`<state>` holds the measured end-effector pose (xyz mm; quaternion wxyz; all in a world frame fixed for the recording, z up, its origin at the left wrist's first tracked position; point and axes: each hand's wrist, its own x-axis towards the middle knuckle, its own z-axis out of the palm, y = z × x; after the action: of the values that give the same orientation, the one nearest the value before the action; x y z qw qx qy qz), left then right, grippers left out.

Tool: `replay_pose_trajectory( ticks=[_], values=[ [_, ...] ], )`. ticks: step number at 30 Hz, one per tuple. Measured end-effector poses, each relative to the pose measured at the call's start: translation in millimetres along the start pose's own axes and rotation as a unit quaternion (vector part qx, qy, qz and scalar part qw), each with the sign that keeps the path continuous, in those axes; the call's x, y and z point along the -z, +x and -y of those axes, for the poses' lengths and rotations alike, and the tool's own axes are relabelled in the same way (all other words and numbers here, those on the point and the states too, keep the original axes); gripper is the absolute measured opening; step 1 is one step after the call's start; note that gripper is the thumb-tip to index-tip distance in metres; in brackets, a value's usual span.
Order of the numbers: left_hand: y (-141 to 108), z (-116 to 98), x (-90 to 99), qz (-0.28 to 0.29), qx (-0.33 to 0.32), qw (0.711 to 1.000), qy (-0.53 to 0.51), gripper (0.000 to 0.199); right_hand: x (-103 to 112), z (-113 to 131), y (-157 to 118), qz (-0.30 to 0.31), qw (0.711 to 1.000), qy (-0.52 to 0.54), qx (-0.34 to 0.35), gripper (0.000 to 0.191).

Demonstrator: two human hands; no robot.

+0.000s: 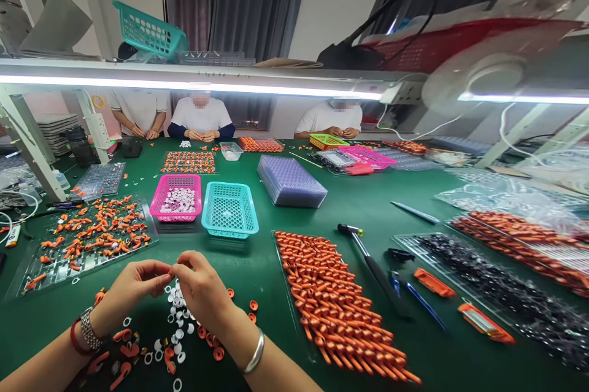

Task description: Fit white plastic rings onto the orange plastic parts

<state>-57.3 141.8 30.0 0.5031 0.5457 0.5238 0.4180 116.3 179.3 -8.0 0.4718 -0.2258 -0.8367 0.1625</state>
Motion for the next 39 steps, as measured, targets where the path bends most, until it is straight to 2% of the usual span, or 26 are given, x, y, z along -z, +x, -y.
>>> replay_pose_trajectory(
  ticks=[13, 39],
  values=[
    [-0.3, 5.3, 1.0, 0.028, 0.007, 0.999, 0.012, 0.035, 9.8, 1.4, 5.5, 0.049, 0.996, -0.039, 0.058, 0.025],
    [-2.6, -0.9, -1.0, -0.010, -0.031, 0.997, 0.065, 0.026, 5.2, 2.8, 2.8, 0.014, 1.000, 0.022, 0.002, 0.017]
  ],
)
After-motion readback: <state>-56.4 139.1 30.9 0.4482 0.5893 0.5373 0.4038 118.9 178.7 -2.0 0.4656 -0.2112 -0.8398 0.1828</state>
